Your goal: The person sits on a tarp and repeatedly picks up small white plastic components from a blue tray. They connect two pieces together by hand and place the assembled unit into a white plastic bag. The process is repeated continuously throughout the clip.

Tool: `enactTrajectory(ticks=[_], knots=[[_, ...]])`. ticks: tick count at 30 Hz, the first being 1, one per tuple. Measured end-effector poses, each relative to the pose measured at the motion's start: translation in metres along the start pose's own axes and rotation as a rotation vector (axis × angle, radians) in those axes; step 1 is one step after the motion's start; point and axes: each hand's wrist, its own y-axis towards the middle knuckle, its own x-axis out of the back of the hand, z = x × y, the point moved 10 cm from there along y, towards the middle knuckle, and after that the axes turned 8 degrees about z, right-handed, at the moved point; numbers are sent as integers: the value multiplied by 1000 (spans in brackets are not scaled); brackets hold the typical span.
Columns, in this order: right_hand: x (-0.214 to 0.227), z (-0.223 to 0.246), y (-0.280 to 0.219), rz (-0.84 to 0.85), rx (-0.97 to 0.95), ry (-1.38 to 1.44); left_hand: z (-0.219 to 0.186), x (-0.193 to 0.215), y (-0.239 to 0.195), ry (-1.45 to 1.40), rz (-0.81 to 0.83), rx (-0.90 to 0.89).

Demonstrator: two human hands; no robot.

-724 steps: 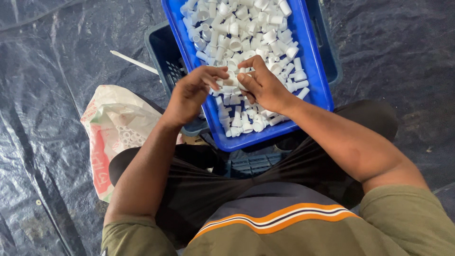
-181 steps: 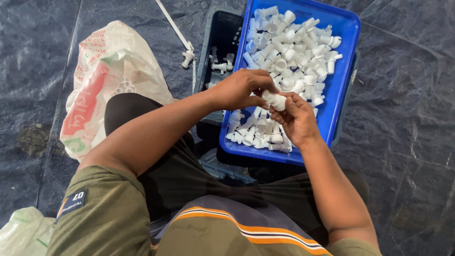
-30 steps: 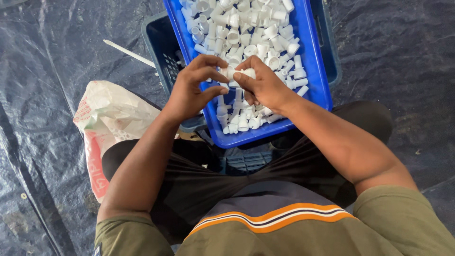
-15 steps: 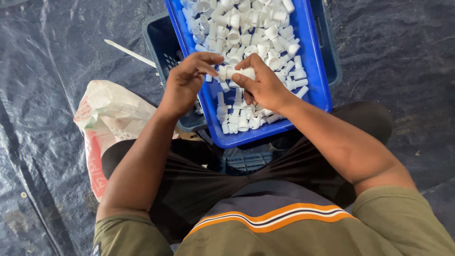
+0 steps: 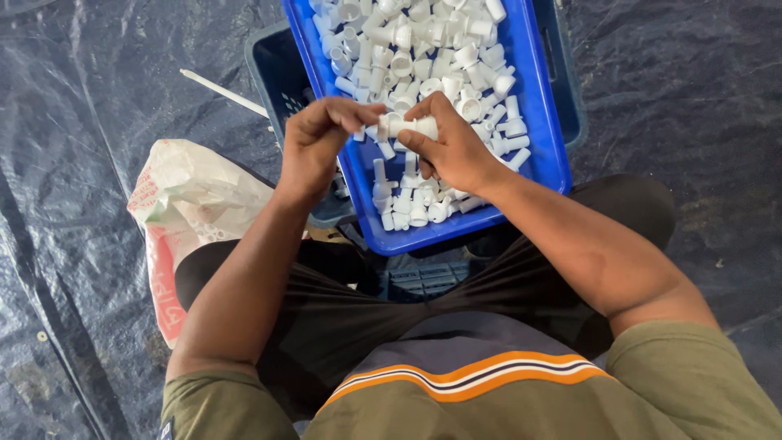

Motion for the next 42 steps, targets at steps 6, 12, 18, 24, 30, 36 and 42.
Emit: enactTrajectory(ticks=[6, 12, 18, 24, 30, 36, 42], knots=[[-5, 1, 0, -7, 25, -69, 69, 4, -18, 249, -85, 634], [-8, -13, 3, 90, -57, 290, -2, -27, -5, 220, 209, -52], [-9, -9, 2, 56, 5, 78, 55, 3, -12, 310, -119, 564], [-10, -29, 1, 119, -105, 504, -32, -41, -8, 943, 121, -251], [-4, -10, -1, 26, 88, 114, 40, 2, -10, 464, -82, 561], [-7, -29, 3, 56, -37, 370, -37, -47, -8, 849, 113, -291], [-8, -19, 2, 38, 125, 69, 8, -7, 2, 589, -107, 396]])
